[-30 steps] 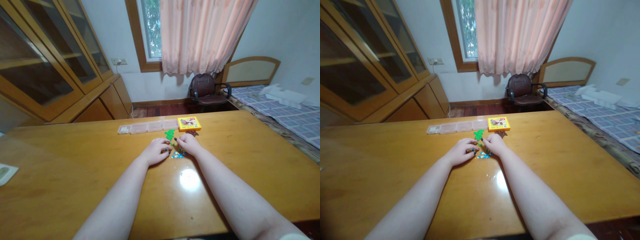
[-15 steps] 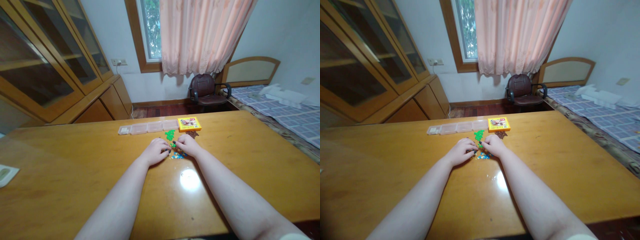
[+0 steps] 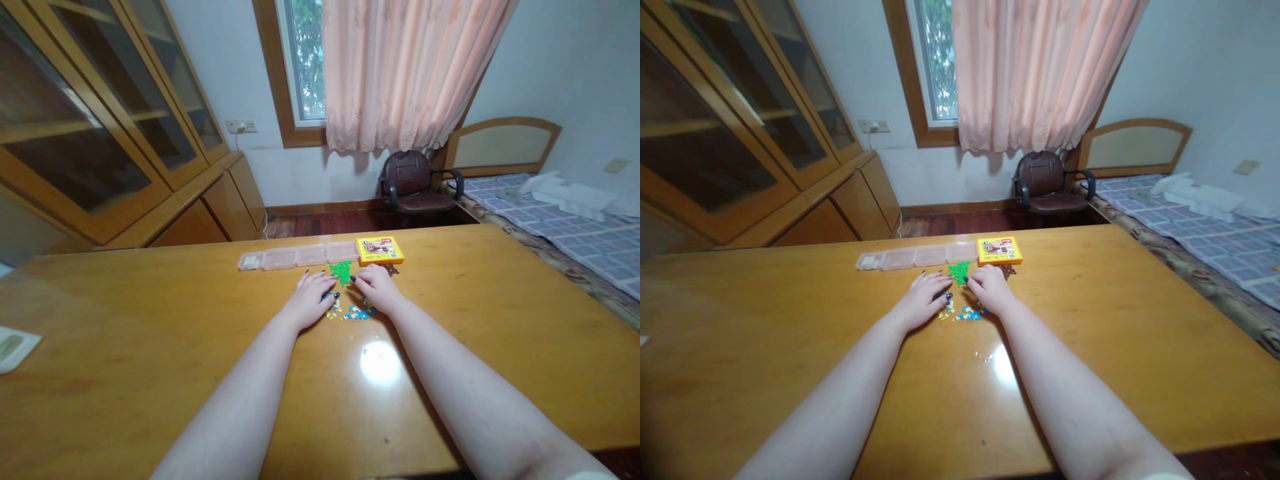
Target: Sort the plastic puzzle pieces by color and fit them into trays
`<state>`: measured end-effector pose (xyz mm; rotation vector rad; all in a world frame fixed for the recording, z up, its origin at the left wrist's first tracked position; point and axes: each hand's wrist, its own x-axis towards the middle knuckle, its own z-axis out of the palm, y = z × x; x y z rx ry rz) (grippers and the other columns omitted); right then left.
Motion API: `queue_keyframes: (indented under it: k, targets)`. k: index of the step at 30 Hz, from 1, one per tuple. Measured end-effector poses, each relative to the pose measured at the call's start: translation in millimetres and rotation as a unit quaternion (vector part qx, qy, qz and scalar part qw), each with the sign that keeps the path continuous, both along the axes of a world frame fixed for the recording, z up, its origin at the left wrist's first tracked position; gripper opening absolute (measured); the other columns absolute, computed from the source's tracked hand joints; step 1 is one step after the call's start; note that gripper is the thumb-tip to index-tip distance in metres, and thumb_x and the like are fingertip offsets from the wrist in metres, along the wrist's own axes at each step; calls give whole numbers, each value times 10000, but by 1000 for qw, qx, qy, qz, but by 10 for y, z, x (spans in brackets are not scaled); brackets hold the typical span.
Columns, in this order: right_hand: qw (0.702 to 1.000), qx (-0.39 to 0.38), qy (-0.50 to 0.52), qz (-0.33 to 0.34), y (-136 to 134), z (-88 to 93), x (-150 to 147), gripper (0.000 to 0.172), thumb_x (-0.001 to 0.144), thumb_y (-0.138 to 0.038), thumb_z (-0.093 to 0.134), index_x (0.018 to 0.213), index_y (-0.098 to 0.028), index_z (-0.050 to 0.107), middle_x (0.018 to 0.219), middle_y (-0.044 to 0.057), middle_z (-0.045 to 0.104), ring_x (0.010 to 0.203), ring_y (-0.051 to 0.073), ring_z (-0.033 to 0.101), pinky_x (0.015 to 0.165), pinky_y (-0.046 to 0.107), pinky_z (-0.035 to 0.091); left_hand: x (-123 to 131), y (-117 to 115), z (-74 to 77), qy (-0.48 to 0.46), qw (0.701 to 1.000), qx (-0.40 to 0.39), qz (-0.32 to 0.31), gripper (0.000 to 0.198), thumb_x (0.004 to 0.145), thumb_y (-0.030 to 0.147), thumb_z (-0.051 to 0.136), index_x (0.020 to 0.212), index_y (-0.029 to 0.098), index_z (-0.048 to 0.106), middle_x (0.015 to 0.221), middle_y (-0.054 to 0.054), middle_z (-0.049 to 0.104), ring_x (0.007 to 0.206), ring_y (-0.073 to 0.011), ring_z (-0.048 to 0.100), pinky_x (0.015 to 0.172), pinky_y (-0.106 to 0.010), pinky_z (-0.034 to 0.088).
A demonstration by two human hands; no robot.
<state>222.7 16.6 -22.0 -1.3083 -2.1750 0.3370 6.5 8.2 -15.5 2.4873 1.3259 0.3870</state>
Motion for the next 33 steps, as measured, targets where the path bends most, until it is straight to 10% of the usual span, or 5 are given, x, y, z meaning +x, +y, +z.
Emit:
queue_keyframes:
  k: [9, 17, 26, 33]
  targets:
    - [992, -13, 24, 126, -41, 50, -41, 226, 847, -298, 552, 745, -180, 716, 783, 48, 695, 760, 163, 580, 747, 297, 405, 26, -22, 42, -15, 995, -31, -89, 359, 861, 330, 474, 1206, 282, 563, 1282, -28, 563, 1213, -210, 465, 1103, -494, 183]
    - [993, -28, 85, 82, -29, 12, -33, 210, 830, -279, 540, 891, -189, 719, 969, 77, 698, 938, 202, 602, 880, 350, 417, 1, 8, -16, -30, 996, -45, -67, 449, 864, 326, 477, 1309, 269, 472, 1378, -42, 467, 1286, -207, 400, 1118, -476, 193]
    - [939, -130, 293, -124, 73, -166, -20, 332, 839, -360, 432, 788, -146, 680, 729, 54, 662, 723, 187, 596, 675, 289, 447, 10, 21, -1, -77, 997, 10, 11, 353, 890, 326, 414, 1141, 199, 628, 1185, -72, 623, 1131, -226, 536, 1018, -406, 389]
    - [936, -189, 296, -18, -47, -134, -171, 305, 840, -360, 460, 716, -150, 644, 710, 37, 641, 714, 174, 584, 697, 283, 444, 18, 22, -85, -151, 987, -38, -29, 393, 874, 325, 444, 1222, 183, 560, 1259, -99, 564, 1174, -228, 502, 1042, -401, 370]
